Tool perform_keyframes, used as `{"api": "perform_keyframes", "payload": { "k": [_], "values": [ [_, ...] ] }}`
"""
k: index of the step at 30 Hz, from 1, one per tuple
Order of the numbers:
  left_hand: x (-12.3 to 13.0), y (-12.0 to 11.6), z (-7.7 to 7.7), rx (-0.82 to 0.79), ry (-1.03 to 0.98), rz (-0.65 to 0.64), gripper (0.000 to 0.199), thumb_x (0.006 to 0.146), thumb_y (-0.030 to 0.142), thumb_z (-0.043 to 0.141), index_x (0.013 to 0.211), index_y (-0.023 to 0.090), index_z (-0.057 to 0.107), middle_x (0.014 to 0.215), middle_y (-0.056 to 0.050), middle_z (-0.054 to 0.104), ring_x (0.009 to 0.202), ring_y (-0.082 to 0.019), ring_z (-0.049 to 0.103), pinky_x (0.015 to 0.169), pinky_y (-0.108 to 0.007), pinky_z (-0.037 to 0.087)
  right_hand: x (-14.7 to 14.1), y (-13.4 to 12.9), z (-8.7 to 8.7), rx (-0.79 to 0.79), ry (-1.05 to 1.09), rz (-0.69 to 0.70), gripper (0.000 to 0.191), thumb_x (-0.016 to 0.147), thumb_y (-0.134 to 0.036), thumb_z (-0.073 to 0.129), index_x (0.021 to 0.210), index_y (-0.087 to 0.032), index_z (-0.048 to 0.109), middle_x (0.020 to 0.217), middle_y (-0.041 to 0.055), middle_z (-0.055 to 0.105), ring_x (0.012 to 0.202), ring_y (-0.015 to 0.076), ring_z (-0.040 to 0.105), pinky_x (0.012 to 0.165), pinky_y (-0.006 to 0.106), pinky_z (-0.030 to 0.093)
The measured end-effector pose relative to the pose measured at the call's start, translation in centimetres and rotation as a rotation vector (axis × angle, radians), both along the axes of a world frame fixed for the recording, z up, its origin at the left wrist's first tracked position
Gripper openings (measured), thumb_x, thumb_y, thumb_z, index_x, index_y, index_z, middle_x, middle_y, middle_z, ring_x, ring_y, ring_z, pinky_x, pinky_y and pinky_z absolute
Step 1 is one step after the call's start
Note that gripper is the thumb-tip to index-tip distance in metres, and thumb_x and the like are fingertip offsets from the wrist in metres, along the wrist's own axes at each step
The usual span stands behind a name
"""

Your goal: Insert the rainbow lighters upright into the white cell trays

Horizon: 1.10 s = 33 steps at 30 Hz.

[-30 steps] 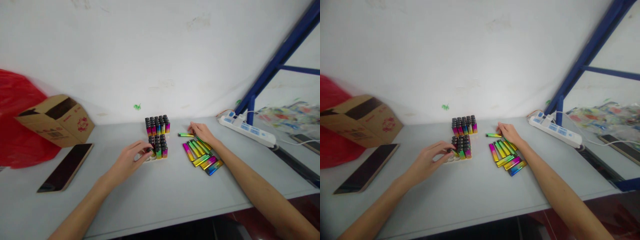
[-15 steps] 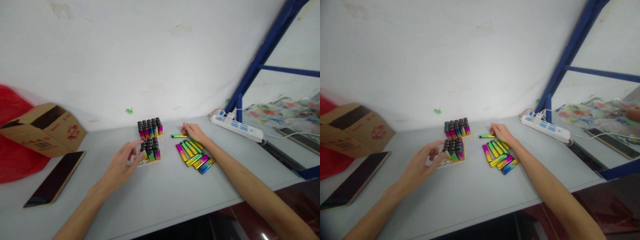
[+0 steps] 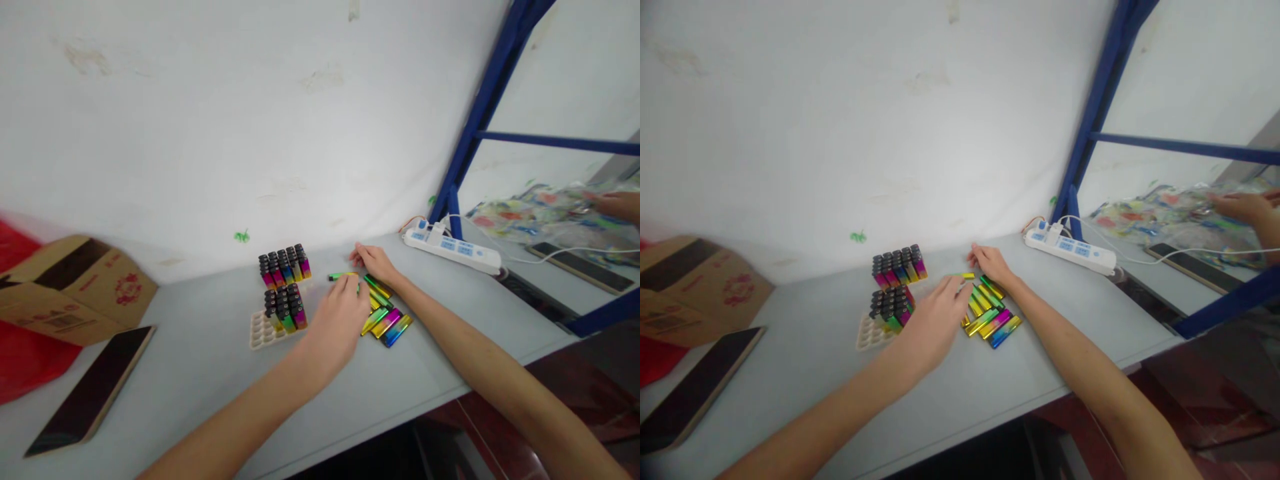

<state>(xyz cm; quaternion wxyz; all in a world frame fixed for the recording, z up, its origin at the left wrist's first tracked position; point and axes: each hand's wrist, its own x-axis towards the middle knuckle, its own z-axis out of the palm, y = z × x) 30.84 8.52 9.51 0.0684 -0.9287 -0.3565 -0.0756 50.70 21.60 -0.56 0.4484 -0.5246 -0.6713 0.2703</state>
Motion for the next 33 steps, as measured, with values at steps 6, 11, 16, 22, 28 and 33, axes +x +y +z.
{"api": "perform_keyframes", "payload": {
  "k": [6,11,16,22,28,33],
  "values": [
    [2.9,4.7,-0.4,-0.129,0.106,0.226,0.026,0.088,-0.004,0.055,0.104,0.009,0.070,0.104,-0.022,0.072,0.107,-0.033,0.070,0.091,-0.044,0.058,0.4,0.8,-0.4,0.001,0.109,-0.054,0.084,0.095,-0.085,0.024,0.082,-0.018,0.073,0.073,0.0093,0.074,0.067,0.0203,0.066,0.069,0.033,0.053],
    [2.0,5.5,-2.1,-0.124,0.093,0.287,0.033,0.092,-0.004,0.048,0.113,0.010,0.068,0.109,-0.021,0.070,0.107,-0.031,0.070,0.090,-0.042,0.058,0.6,1.4,-0.6,-0.008,0.194,-0.086,0.085,0.093,-0.087,0.022,0.081,-0.018,0.071,0.073,0.0095,0.073,0.065,0.0190,0.064,0.067,0.032,0.053],
    [0.4,4.4,-1.1,-0.106,-0.069,0.208,0.029,0.102,0.011,0.043,0.116,0.011,0.069,0.117,-0.018,0.065,0.104,-0.027,0.068,0.092,-0.039,0.055,0.8,1.5,-0.6,-0.011,0.240,-0.110,0.087,0.091,-0.089,0.022,0.081,-0.018,0.071,0.073,0.0095,0.073,0.063,0.0181,0.063,0.065,0.031,0.052],
    [-5.6,2.6,2.4,-0.499,-0.793,0.104,0.024,0.094,0.036,0.067,0.103,0.017,0.078,0.088,-0.005,0.069,0.076,-0.017,0.061,0.069,-0.028,0.050,0.7,1.3,-0.5,-0.016,0.240,-0.100,0.085,0.089,-0.091,0.028,0.077,-0.018,0.071,0.067,0.0083,0.071,0.060,0.0179,0.060,0.062,0.031,0.049],
    [-12.4,0.4,4.8,-0.753,-1.511,0.214,0.023,0.085,0.039,0.079,0.087,0.017,0.073,0.093,-0.004,0.069,0.087,-0.015,0.065,0.077,-0.025,0.056,0.7,1.0,-0.5,-0.010,0.233,-0.089,0.082,0.088,-0.090,0.035,0.076,-0.018,0.072,0.065,0.0071,0.070,0.059,0.0185,0.061,0.062,0.031,0.049],
    [-15.2,0.0,3.7,-0.926,-1.545,0.186,0.026,0.094,0.047,0.069,0.092,0.024,0.056,0.067,0.004,0.059,0.053,-0.012,0.054,0.049,-0.023,0.051,0.6,0.7,-0.4,-0.008,0.214,-0.086,0.082,0.086,-0.091,0.037,0.073,-0.018,0.072,0.063,0.0071,0.069,0.059,0.0192,0.060,0.061,0.032,0.049]
  ]
}}
